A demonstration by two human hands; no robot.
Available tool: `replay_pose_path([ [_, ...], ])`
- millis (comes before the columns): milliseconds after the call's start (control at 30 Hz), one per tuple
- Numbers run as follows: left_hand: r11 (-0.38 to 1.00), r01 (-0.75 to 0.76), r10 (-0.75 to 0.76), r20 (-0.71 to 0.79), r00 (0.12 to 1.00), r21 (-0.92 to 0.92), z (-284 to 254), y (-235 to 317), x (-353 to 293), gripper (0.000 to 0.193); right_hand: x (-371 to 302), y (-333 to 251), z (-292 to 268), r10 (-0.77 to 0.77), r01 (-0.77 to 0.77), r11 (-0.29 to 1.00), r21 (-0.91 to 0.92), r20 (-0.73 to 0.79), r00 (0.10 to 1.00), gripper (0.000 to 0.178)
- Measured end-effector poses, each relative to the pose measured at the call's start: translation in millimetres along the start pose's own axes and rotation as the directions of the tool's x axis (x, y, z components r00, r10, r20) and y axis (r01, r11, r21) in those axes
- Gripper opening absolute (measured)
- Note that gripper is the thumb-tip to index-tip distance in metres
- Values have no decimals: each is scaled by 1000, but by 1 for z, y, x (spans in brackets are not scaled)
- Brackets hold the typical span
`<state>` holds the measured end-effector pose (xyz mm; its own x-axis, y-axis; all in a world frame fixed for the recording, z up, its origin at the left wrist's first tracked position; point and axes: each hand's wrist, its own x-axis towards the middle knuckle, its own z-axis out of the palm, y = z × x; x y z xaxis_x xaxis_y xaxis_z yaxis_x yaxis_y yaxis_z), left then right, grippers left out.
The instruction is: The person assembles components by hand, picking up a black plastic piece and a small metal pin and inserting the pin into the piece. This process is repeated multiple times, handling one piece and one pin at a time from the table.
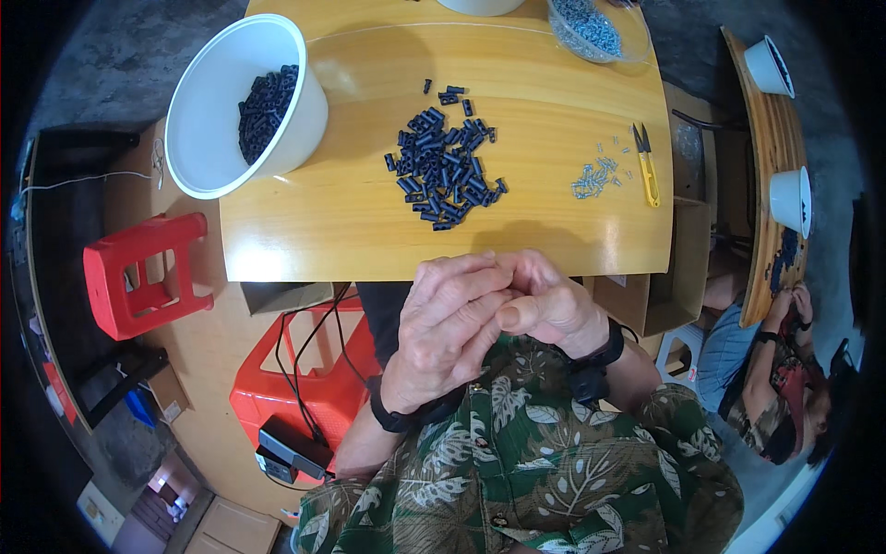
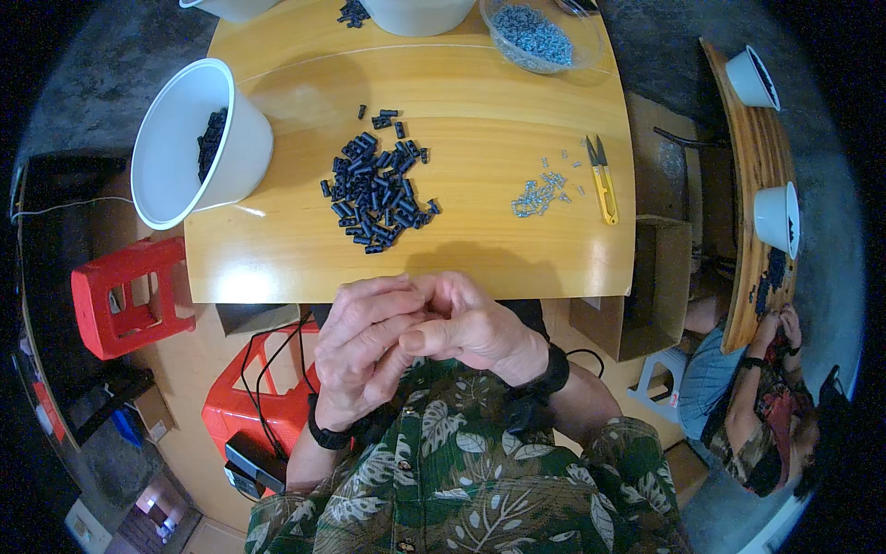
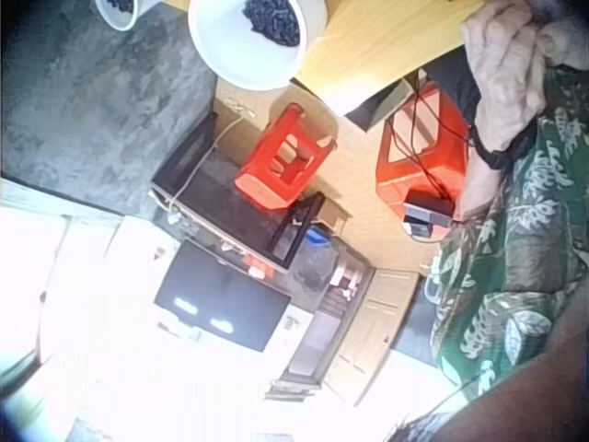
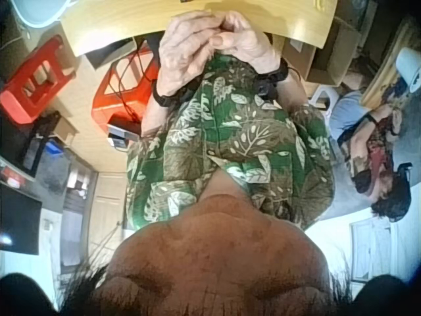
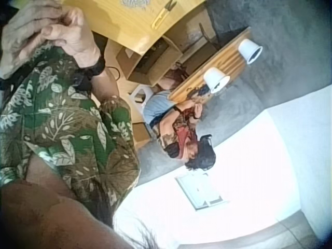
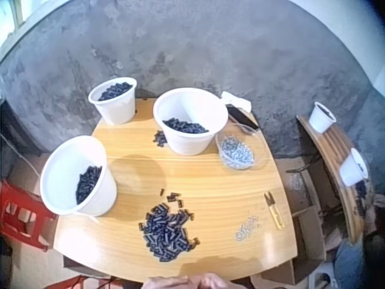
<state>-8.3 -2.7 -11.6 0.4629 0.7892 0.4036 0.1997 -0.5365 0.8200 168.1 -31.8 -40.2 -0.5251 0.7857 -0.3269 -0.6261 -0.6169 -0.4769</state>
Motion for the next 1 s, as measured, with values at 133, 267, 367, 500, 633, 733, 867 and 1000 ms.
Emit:
replay_pose_path([
  [133, 1000, 21, -21, -56, 998, 8, -3, -2, -2, 28, 4, -12, 14, 84, -84, 996, 3, 23, 996, 35],
  [267, 979, 204, -202, -133, 970, 3, -13, -1, -14, 20, 0, -22, 22, 20, -45, 976, -213, -116, 993, 35],
  [367, 892, 440, -448, -345, 825, -105, -24, -13, -45, 17, -4, -28, 12, -83, -1, 931, -366, -214, 973, 30],
  [500, 731, 497, -673, -616, 409, -468, -48, -26, -74, 17, -4, -25, 3, -174, 66, 908, -413, -231, 957, 19],
  [633, 701, 601, -632, -724, 276, -383, -84, -50, -104, 15, -1, -21, 1, -196, 66, 892, -448, -250, 948, 16],
  [733, 667, 553, -666, -733, 142, -499, -98, -61, -115, 19, -1, -22, 5, -214, 62, 868, -492, -260, 942, 16],
  [867, 648, 563, -647, -761, 51, -513, -103, -71, -112, 29, -4, -23, 5, -225, 53, 861, -507, -284, 932, 16],
  [1000, 717, 514, -598, -794, 107, -471, -102, -74, -117, 29, -6, -22, 4, -255, 51, 857, -513, -336, 907, 14],
])
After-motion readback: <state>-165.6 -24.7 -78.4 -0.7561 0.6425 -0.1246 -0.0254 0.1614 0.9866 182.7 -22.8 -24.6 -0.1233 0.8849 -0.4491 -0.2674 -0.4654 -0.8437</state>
